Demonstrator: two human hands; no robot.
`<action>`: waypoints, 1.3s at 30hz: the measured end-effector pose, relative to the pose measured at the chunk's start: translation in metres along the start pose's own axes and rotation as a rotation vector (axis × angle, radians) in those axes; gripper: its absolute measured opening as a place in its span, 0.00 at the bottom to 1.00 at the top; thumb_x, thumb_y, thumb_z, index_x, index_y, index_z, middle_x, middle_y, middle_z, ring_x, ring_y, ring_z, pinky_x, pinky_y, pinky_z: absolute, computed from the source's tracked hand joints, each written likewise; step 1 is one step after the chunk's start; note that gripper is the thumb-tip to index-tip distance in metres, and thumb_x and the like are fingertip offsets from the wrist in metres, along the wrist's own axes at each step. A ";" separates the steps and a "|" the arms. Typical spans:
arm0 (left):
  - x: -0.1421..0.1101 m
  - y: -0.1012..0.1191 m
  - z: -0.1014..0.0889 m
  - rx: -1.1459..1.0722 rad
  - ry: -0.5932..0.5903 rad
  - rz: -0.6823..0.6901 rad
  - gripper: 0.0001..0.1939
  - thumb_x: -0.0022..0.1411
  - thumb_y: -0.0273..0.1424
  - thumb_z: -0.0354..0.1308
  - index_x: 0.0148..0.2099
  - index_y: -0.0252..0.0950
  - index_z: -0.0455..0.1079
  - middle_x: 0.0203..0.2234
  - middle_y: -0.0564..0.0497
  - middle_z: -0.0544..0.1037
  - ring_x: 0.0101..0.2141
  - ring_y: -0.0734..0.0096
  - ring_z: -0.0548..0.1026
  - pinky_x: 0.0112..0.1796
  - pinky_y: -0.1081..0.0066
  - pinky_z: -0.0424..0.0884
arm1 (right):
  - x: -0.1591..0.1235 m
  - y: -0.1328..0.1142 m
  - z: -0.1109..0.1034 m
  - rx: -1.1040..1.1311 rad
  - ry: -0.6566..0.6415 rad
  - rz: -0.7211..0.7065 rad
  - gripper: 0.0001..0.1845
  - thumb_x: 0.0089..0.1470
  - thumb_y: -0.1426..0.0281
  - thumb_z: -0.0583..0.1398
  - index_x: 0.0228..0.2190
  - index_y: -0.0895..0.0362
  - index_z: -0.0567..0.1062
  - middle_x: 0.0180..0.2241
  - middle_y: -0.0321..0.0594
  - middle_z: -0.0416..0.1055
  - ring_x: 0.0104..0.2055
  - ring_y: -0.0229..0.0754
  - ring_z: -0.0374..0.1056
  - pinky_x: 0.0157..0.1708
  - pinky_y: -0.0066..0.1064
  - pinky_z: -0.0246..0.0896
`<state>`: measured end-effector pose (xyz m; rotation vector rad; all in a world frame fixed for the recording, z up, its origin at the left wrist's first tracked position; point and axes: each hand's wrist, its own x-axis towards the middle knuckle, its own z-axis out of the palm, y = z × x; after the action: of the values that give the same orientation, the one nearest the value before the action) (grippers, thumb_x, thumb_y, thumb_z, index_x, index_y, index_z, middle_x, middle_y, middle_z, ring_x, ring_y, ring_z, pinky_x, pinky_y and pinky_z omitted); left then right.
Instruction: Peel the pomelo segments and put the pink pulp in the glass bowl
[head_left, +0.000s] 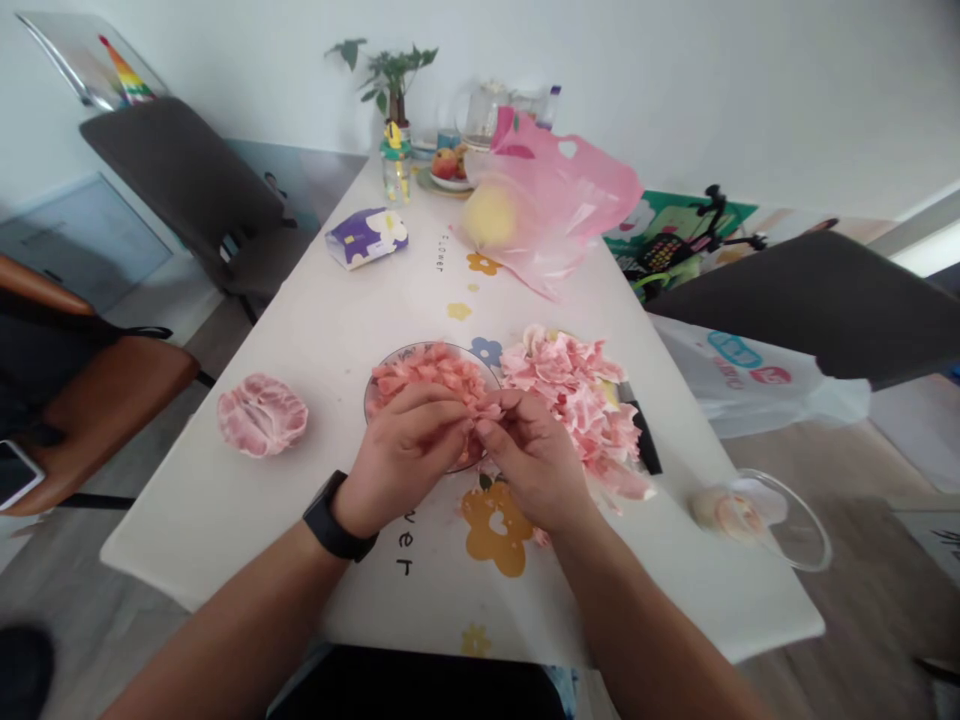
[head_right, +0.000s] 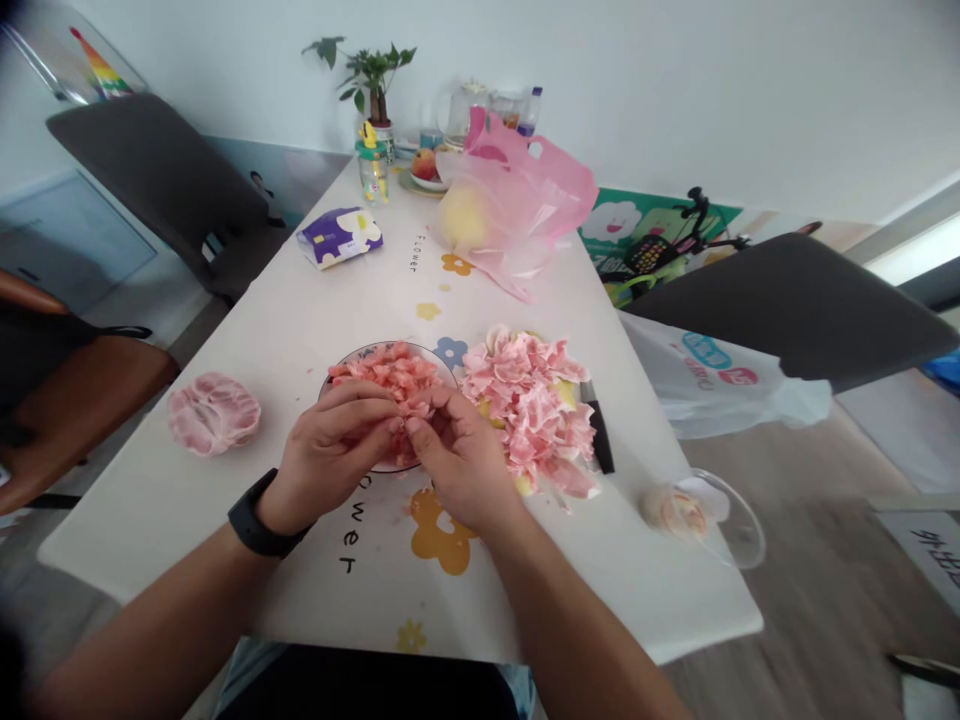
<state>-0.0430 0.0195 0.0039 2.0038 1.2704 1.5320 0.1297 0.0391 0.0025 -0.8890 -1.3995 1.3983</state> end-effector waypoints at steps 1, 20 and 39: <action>0.000 0.001 0.001 -0.014 0.009 -0.021 0.06 0.67 0.26 0.62 0.40 0.40 0.82 0.38 0.48 0.84 0.41 0.67 0.81 0.45 0.66 0.79 | 0.000 -0.001 0.002 -0.008 0.009 0.012 0.13 0.60 0.59 0.69 0.38 0.52 0.73 0.32 0.32 0.70 0.29 0.35 0.69 0.29 0.28 0.74; -0.001 -0.003 0.002 -0.623 0.061 -0.686 0.06 0.64 0.37 0.69 0.35 0.41 0.81 0.31 0.53 0.82 0.32 0.69 0.79 0.39 0.68 0.77 | 0.000 0.001 0.000 0.161 -0.046 0.087 0.12 0.61 0.60 0.68 0.35 0.52 0.72 0.24 0.29 0.73 0.24 0.35 0.72 0.30 0.31 0.74; 0.001 -0.004 0.000 -0.800 0.226 -0.732 0.06 0.61 0.37 0.72 0.38 0.41 0.81 0.31 0.54 0.82 0.29 0.74 0.77 0.32 0.73 0.76 | 0.005 0.002 -0.009 0.261 0.241 0.127 0.07 0.50 0.71 0.63 0.33 0.52 0.72 0.25 0.28 0.66 0.23 0.35 0.66 0.22 0.26 0.61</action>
<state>-0.0447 0.0224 0.0014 0.7709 1.0337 1.5328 0.1363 0.0466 0.0000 -0.9514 -0.9693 1.4744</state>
